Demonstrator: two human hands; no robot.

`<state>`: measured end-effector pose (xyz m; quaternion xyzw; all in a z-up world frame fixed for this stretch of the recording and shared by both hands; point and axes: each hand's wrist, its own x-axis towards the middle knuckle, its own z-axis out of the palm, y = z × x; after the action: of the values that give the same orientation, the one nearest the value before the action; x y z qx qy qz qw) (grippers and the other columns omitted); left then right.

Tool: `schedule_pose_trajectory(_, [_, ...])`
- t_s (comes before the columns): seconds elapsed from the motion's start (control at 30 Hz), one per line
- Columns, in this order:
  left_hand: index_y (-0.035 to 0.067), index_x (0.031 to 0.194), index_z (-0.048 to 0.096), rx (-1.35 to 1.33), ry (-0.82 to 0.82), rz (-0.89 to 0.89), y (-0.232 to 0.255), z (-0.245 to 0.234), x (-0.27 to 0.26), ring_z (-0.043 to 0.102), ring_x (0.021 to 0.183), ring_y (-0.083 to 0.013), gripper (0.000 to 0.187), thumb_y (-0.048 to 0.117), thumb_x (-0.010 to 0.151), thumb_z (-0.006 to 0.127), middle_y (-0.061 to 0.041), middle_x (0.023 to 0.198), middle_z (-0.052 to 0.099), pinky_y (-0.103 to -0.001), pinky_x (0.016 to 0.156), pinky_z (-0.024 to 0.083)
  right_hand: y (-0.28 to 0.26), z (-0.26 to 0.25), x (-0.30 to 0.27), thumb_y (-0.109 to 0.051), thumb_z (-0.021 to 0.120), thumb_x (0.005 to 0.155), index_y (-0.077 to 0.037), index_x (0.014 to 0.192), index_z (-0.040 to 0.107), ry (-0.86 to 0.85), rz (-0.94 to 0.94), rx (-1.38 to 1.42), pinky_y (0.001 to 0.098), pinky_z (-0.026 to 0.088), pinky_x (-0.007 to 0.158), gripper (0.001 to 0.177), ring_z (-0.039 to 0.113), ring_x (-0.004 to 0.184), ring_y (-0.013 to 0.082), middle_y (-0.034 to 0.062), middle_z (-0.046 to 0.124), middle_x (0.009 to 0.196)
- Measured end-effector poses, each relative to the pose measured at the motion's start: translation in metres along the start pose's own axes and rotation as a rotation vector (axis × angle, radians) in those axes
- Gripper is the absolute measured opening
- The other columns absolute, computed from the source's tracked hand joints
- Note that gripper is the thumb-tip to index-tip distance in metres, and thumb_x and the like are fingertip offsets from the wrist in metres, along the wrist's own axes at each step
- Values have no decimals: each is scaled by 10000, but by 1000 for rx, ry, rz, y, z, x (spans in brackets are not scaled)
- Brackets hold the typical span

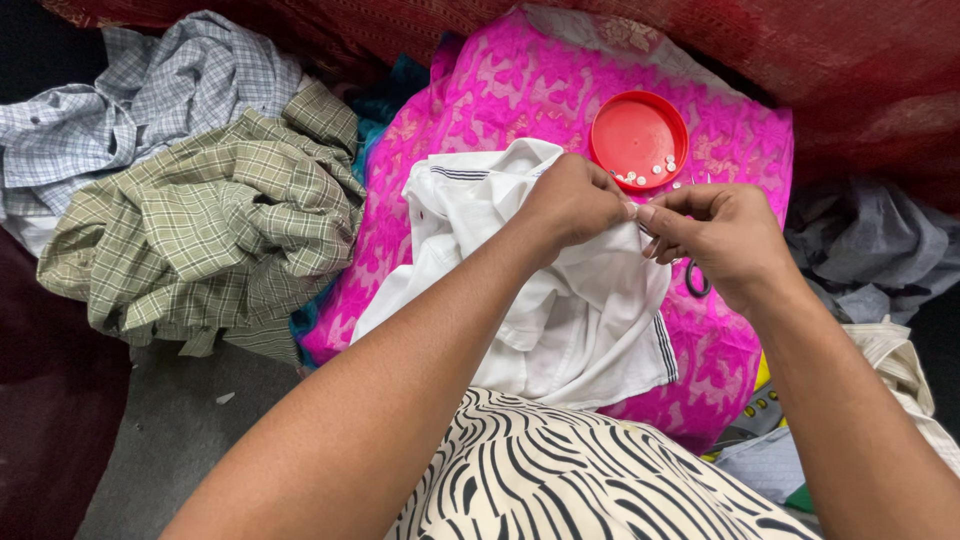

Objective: The person sits on the floor and hand-sews white buttons onto a white shirt using a needle and thread. They thread the needle, pull the thread through, position buttons from a red lid onto the shirt placket, and stitch them in place, working on the shirt resting on a pink cushion.

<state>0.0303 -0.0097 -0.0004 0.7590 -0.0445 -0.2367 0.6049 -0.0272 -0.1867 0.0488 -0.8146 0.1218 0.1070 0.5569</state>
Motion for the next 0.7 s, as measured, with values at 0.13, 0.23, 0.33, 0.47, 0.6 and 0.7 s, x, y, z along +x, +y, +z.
schedule_pose_trajectory(0.13, [75, 821, 805, 114, -66, 111, 4, -1, -3, 734, 741, -159, 166, 213, 728, 797, -75, 782, 775, -325, 689, 567, 0, -14, 5, -61, 616, 978, -1, 1148, 717, 9, -96, 198, 280, 583, 772, 207, 728, 853, 154, 100, 748, 1011])
schedule_pose_trajectory(0.23, [66, 841, 799, 232, -153, 327, 11, 1, -3, 755, 747, -181, 179, 201, 724, 788, -93, 801, 787, -332, 700, 584, 10, -16, 18, -4, 568, 967, -81, 1269, 617, -18, -154, 266, 270, 599, 824, 316, 740, 897, 147, 111, 744, 1039])
schedule_pose_trajectory(0.33, [68, 870, 777, 265, -85, 432, 17, 3, -4, 776, 784, -202, 205, 184, 701, 793, -108, 834, 788, -345, 721, 602, 28, -19, 26, 22, 574, 985, -96, 1280, 599, -131, -62, 328, 268, 533, 726, 319, 691, 832, 140, 102, 728, 1016])
schedule_pose_trajectory(0.47, [110, 817, 818, 325, 73, 339, 23, -1, -7, 767, 809, -233, 147, 176, 687, 806, -111, 842, 786, -363, 753, 592, 49, -24, 29, 19, 584, 1003, -19, 1177, 640, -216, 25, 387, 265, 546, 745, 186, 677, 846, 115, 49, 700, 998])
schedule_pose_trajectory(0.6, [98, 812, 809, 300, 101, 325, 24, -3, -9, 773, 803, -238, 147, 175, 687, 809, -116, 834, 789, -364, 762, 590, 60, -25, 27, -31, 578, 1028, -18, 1141, 647, -185, 15, 333, 262, 557, 733, 133, 670, 829, 111, 57, 703, 972])
schedule_pose_trajectory(0.7, [97, 819, 811, 288, 95, 282, 25, 0, -10, 777, 804, -237, 149, 150, 682, 786, -127, 839, 787, -360, 761, 597, 60, -24, 24, -40, 582, 1025, -23, 1127, 648, -192, 16, 339, 262, 560, 718, 123, 670, 826, 115, 59, 703, 967])
